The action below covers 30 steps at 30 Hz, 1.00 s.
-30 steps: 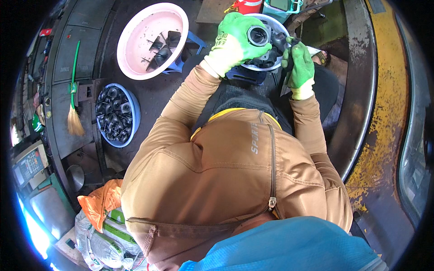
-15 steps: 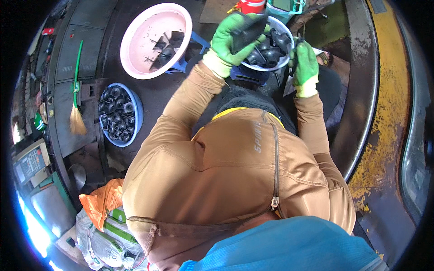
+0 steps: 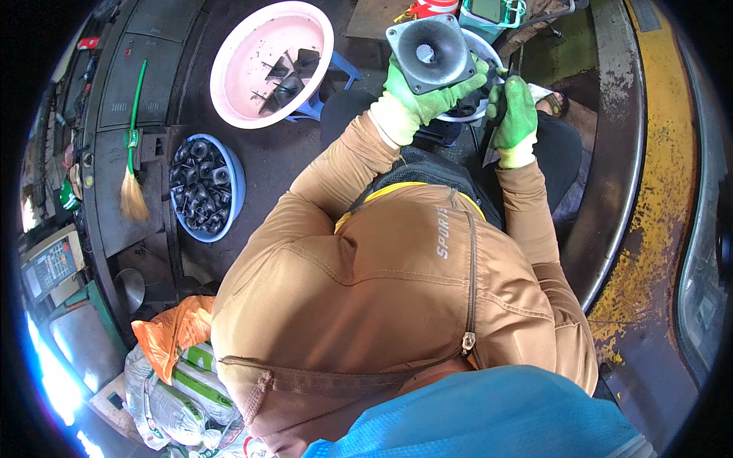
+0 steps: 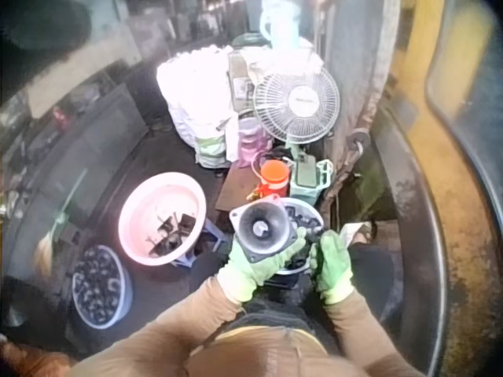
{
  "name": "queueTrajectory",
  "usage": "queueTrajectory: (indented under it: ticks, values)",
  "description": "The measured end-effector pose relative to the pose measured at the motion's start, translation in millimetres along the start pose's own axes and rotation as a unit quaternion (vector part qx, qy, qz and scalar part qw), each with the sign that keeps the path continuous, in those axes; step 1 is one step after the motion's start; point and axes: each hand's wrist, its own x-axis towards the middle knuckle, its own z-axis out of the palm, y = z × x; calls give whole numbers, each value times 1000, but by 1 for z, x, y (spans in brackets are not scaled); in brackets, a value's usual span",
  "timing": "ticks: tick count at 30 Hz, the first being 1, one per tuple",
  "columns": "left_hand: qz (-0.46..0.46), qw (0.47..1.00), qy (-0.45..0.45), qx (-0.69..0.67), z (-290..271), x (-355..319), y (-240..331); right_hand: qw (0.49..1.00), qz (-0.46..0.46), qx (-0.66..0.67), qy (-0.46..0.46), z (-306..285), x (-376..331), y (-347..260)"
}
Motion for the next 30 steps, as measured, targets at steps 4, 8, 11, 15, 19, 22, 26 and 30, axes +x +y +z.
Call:
queueTrajectory:
  ticks: [4, 8, 11, 15, 19, 22, 26, 30]
  values:
    - [-196, 913, 35, -357, 10, -11, 10, 935, -210, -285, 18, 7, 12, 1]
    - [-179, 864, 61, -466, 34, -36, 16, 868, -271, -414, 29, 15, 16, 15]
    - [-304, 772, 76, -553, 46, -42, 15, 917, -296, -257, 75, 21, 20, 28]
    - [-192, 926, 85, -313, 46, -39, 20, 961, -237, -136, -46, 21, 17, 34]
    - [60, 977, 175, 101, 20, -19, 18, 994, -12, 103, 18, 17, 16, 30]
    - [170, 937, 191, 237, -4, -3, 7, 971, 154, 128, 127, 9, 16, 26]
    - [191, 909, 185, 320, -22, 7, -5, 971, 170, 130, 110, 0, 14, 28]
    - [186, 912, 195, 310, -32, 11, -10, 972, 170, 144, 71, -7, 13, 31]
